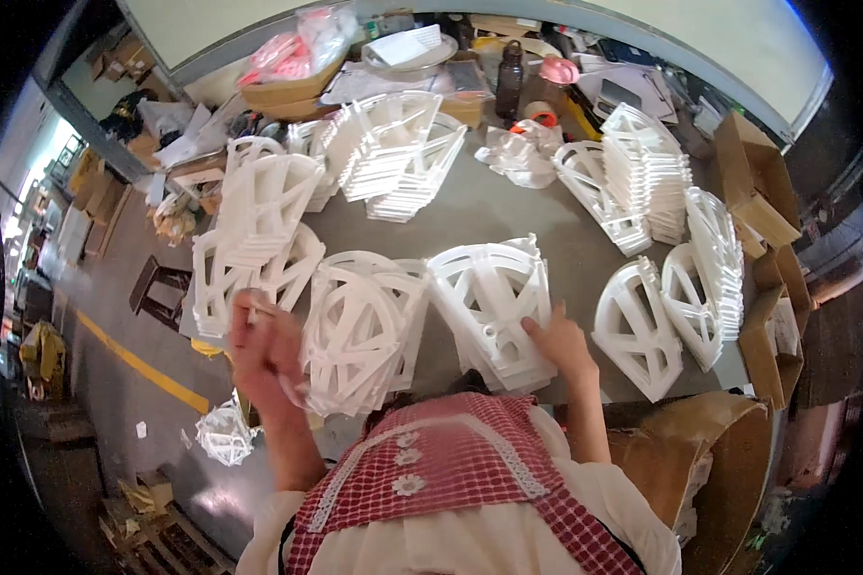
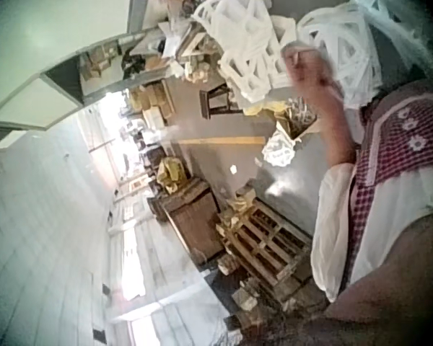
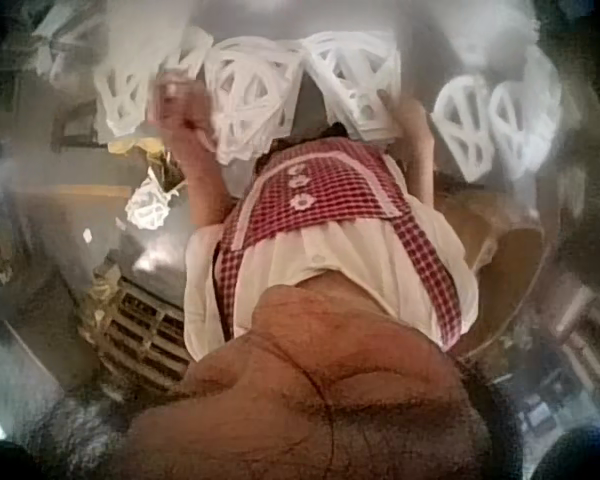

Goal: The person picks up plastic parts from the floor, carries them to a table, and stacks them into groups.

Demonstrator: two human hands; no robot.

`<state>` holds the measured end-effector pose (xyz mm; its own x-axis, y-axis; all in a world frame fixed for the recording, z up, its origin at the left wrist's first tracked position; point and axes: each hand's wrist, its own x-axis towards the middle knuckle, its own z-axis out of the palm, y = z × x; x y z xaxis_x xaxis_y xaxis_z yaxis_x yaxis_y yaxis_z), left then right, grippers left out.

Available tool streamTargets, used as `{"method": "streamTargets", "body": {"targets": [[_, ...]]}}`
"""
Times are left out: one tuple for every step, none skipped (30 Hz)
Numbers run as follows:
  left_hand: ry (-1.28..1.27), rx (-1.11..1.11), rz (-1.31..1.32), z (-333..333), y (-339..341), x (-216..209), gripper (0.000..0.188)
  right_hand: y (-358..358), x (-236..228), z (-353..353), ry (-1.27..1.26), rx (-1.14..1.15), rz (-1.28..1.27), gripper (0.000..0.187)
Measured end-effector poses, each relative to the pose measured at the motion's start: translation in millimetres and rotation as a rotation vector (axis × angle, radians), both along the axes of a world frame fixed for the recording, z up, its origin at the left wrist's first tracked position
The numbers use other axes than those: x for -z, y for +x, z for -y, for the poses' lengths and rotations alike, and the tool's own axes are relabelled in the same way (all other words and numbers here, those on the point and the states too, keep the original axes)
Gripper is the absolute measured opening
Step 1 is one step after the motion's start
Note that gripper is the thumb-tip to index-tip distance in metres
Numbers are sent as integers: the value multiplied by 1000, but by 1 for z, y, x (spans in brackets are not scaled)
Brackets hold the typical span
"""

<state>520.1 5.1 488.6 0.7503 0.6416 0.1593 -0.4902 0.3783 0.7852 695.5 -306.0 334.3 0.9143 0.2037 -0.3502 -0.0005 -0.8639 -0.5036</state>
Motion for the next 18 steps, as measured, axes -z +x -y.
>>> {"method": "streamTargets", "body": {"targets": [[53, -89, -11, -19, -10, 2, 17, 0, -3, -3, 16, -9, -11, 92], [110, -172, -20, -36, -15, 8, 18, 0, -2, -7, 36, -26, -10, 91], [246, -252, -181, -48, -23, 16, 14, 0, -1, -9, 57, -38, -10, 90], [370, -312, -294, -62, -30, 39, 13, 0, 0, -13, 76, -50, -9, 89], [497, -373, -411, -77, -37, 69, 12, 0, 0, -16, 103, -74, -27, 88], [622, -429, -530, -88, -42, 90, 12, 0, 0, -18, 127, -93, -47, 87], [778, -410, -749, -89, -41, 98, 13, -3, 0, -16, 147, -100, -68, 87], [935, -386, -968, -88, -39, 104, 14, -6, 4, -16, 67, -91, -24, 83], [1092, -358, -1186, -88, -38, 111, 15, -9, 9, -17, -12, -82, 19, 79], [1195, -361, -1187, -92, -38, 124, 16, -13, 12, -20, -94, -78, 65, 75], [1301, -362, -1186, -96, -38, 138, 17, -15, 10, -25, -107, -142, 300, 67], [1407, -363, -1183, -101, -38, 149, 19, -17, 6, -33, -118, -205, 536, 60], [1435, -271, -1226, -107, -37, 153, 22, -19, 1, -41, -131, -267, 772, 53], [1443, -246, -1272, -109, -37, 154, 21, -22, -6, -54, 86, -250, 705, 47], [1448, -224, -1319, -107, -37, 152, 22, -27, -16, -73, 301, -234, 634, 41], [1458, -196, -1357, -106, -35, 151, 23, -33, -23, -89, 512, -206, 562, 35], [1459, -180, -1299, -110, -36, 158, 23, -40, -25, -105, 535, -289, 573, 31], [1477, -159, -1291, -113, -34, 163, 23, -46, -28, -120, 556, -374, 584, 27]]}}
